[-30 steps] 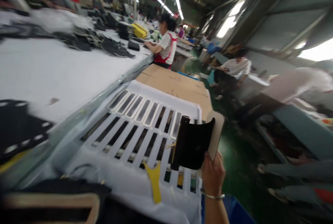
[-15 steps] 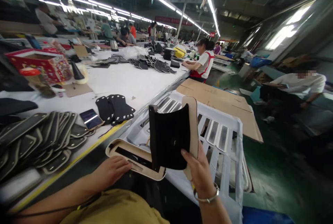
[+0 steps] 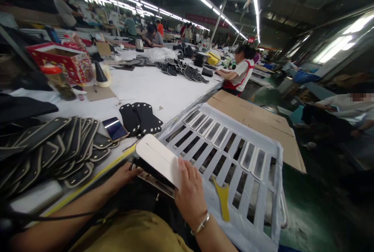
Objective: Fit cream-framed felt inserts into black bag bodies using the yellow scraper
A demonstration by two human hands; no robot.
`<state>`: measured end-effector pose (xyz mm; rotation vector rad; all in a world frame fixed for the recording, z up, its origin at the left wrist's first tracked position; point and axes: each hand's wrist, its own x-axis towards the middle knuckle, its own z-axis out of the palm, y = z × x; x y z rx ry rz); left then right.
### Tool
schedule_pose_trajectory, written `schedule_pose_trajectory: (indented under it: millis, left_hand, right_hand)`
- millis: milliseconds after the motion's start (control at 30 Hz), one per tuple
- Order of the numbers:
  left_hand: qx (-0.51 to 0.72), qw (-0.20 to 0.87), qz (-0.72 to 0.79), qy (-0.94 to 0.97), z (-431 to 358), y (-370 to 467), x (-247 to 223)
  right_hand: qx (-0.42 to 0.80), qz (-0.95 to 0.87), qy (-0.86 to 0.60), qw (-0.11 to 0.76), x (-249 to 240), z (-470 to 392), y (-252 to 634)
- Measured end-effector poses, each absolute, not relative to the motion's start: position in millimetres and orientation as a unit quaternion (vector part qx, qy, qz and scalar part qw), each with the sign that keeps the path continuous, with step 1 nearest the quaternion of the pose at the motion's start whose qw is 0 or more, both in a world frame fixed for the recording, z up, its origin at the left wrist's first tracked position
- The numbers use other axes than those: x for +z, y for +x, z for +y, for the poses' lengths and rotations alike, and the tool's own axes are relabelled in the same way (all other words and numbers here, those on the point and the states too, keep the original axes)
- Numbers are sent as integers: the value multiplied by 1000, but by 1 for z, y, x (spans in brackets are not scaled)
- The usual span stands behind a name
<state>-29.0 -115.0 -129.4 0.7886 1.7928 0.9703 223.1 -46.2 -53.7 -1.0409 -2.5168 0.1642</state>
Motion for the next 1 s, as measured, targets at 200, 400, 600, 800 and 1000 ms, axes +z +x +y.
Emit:
schedule_pose_trajectory:
  millis: [200, 400, 600, 800, 1000]
  left_hand:
    - [373, 458, 721, 362, -113, -34, -130]
    - [392, 441, 707, 390, -112, -35, -132]
    - [408, 405, 704, 417, -115, -37, -135]
    - [392, 405, 718, 409, -116, -39, -130]
    - [391, 404, 725, 398, -112, -38, -129]
  right_hand:
    - [-100, -907, -399, 91, -52, -57, 239]
    - [-174, -919, -347, 71, -57, -61, 231]
    - [-207, -913, -338, 99, -71, -55, 186]
    - [-205, -923, -323, 21, -78, -66, 229]
    - [-71, -945, -318, -21, -58, -59, 218]
